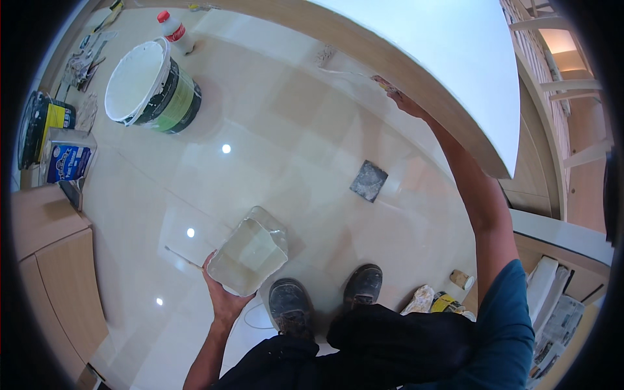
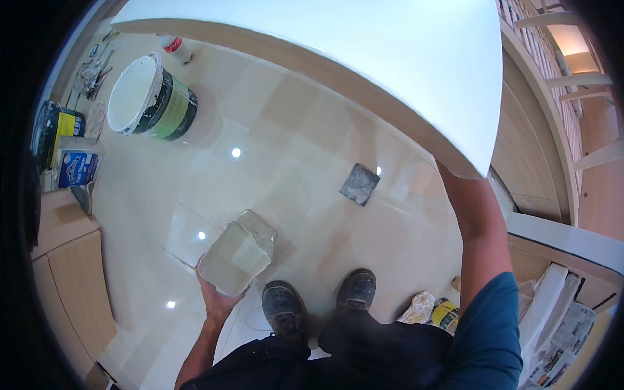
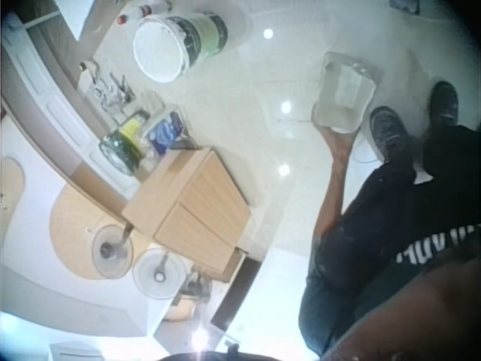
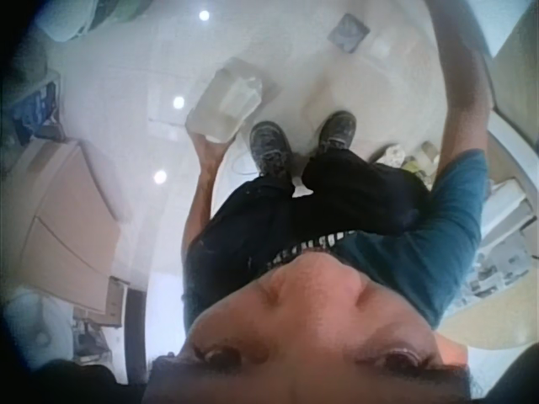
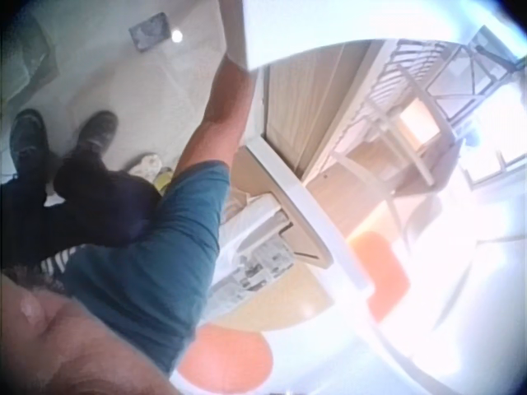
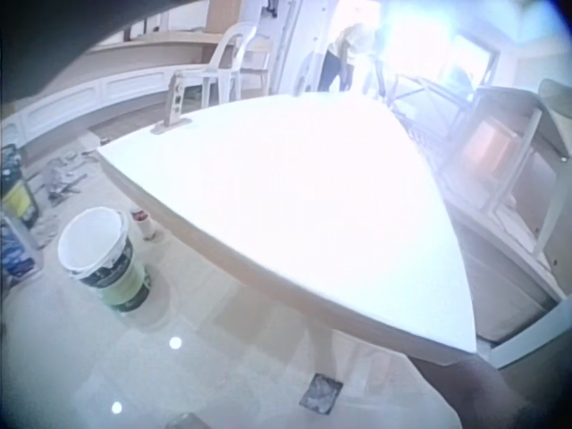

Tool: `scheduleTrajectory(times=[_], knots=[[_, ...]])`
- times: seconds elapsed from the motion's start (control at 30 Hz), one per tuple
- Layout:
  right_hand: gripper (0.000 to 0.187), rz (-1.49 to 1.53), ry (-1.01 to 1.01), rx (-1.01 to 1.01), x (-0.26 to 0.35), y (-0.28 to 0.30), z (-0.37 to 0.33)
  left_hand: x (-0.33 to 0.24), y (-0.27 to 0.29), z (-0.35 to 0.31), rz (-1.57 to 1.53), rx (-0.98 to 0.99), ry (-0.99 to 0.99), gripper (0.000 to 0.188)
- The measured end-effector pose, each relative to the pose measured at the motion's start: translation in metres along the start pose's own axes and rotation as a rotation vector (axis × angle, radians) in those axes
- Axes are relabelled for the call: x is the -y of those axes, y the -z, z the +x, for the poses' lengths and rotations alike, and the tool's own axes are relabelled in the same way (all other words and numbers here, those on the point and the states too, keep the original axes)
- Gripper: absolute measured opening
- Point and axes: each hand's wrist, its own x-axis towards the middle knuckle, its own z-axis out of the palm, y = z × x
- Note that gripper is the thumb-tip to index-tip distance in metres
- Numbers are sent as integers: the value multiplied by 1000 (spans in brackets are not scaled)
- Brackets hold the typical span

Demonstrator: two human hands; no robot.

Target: The person paints a white doorframe using a brush and a small roller. They apply paint to the edges with the brush and then use the roller to smooth the larger surface area.

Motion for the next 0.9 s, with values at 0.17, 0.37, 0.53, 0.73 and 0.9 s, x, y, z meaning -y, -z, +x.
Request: scheduleTrajectory(times=[0.17,0.37,0.53,0.73,0.9], knots=[[54,55,-30,-34,-19,-14,-14,-2,2,2,53,-10,-56,122],[53,44,2,-15,-21,-7,-11,7,6,6,79,19,-77,122],[53,113,-47,109,-81,-31,-101,7,9,13,-7,39,-51,124],[50,150,99,61,-136,-18,-194,25,-1,18,36,60,-77,127],[54,38,-211,251,-47,15,-140,20,17,9,-263,11,-33,133]])
